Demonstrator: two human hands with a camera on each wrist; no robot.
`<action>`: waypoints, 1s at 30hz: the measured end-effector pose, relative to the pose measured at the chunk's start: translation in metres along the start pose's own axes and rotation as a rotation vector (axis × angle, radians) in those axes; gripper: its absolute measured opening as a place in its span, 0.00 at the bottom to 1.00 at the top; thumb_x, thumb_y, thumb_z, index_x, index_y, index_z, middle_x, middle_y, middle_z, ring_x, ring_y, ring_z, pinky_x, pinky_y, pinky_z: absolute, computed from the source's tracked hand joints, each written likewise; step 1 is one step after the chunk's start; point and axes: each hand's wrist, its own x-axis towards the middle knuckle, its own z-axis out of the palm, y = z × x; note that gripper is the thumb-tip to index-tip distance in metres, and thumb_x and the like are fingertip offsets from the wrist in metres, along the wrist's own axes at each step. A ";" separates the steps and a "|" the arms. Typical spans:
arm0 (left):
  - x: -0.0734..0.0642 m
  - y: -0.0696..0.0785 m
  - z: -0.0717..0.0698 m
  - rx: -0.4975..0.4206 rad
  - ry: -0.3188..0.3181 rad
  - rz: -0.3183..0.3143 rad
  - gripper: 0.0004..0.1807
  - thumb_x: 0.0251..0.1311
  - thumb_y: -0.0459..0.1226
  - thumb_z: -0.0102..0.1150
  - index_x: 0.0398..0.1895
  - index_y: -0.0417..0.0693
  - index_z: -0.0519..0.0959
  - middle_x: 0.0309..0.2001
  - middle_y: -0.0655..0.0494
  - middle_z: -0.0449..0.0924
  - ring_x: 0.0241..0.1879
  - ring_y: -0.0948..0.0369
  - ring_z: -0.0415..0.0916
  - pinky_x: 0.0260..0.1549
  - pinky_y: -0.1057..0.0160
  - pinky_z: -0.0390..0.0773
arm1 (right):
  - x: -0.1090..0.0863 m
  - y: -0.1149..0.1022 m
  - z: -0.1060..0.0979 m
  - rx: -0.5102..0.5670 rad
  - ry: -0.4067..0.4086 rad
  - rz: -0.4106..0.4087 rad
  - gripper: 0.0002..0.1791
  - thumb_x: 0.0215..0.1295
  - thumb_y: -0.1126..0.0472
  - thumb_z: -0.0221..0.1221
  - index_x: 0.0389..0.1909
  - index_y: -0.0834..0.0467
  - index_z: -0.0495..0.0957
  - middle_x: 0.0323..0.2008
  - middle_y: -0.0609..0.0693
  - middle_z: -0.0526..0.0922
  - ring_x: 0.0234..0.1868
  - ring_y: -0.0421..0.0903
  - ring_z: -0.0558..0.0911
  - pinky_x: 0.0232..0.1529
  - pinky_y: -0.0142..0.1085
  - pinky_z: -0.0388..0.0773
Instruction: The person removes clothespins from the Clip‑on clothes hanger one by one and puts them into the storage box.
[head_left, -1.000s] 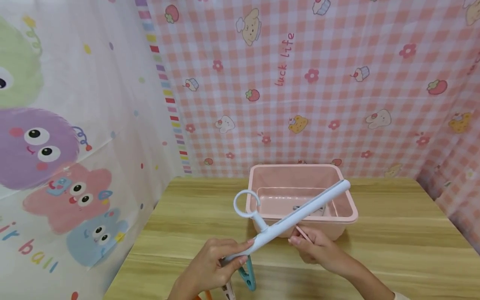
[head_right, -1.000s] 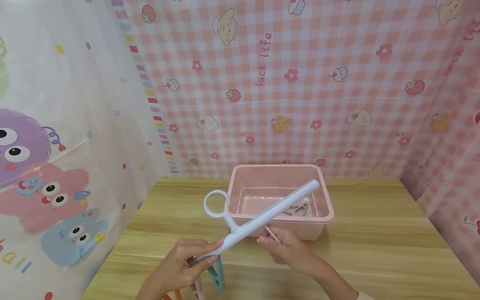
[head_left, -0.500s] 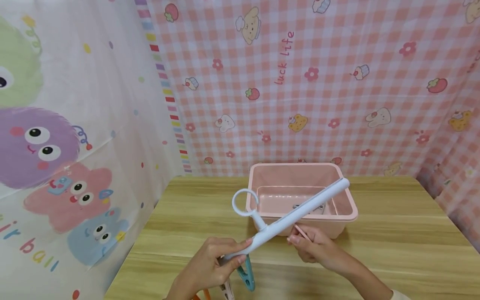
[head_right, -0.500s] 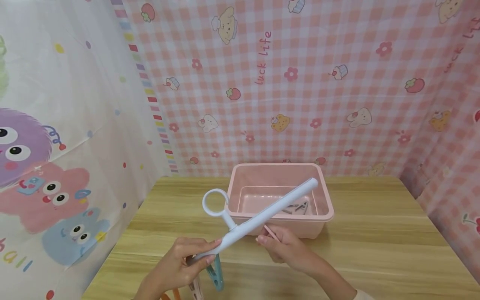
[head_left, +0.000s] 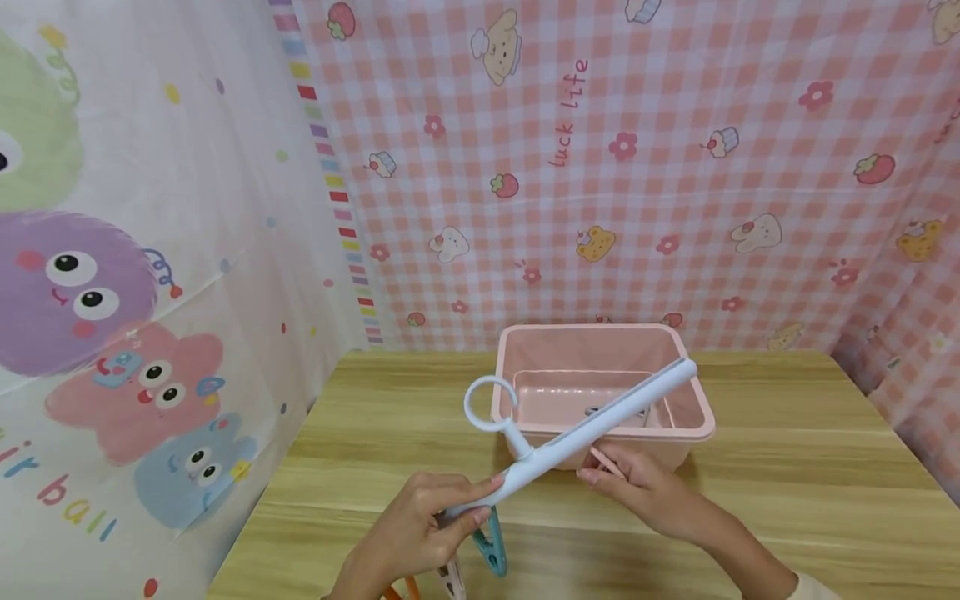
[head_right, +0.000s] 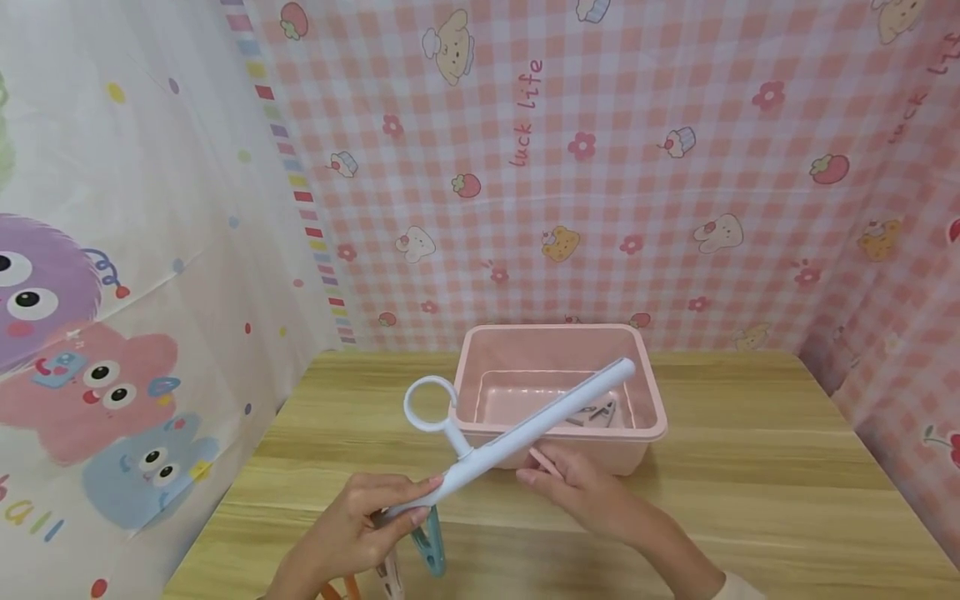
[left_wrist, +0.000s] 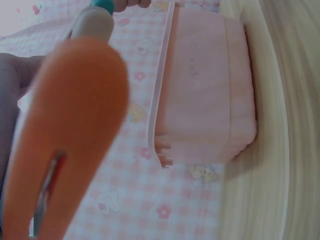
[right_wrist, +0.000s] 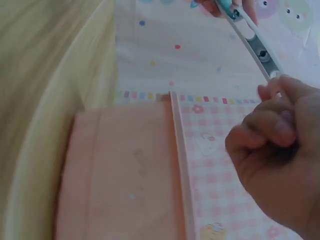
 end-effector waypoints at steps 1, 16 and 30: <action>0.000 0.000 0.000 0.004 -0.002 -0.001 0.20 0.63 0.27 0.64 0.59 0.32 0.80 0.25 0.57 0.81 0.21 0.78 0.60 0.19 0.85 0.65 | 0.000 -0.001 -0.001 -0.107 0.025 -0.017 0.07 0.77 0.65 0.53 0.35 0.56 0.71 0.21 0.43 0.63 0.24 0.29 0.61 0.19 0.29 0.63; 0.000 0.002 0.001 0.012 -0.014 -0.030 0.20 0.64 0.27 0.63 0.59 0.33 0.80 0.25 0.57 0.82 0.21 0.79 0.58 0.18 0.85 0.62 | 0.007 0.001 -0.009 -1.072 0.338 -0.314 0.27 0.80 0.38 0.33 0.31 0.49 0.71 0.12 0.34 0.61 0.18 0.29 0.54 0.17 0.23 0.51; 0.004 -0.001 0.004 0.009 0.002 0.026 0.21 0.62 0.26 0.64 0.59 0.31 0.80 0.26 0.57 0.83 0.21 0.77 0.62 0.20 0.85 0.65 | -0.002 -0.003 0.000 -0.388 0.146 -0.059 0.09 0.73 0.63 0.59 0.33 0.50 0.71 0.23 0.35 0.64 0.26 0.26 0.63 0.23 0.25 0.66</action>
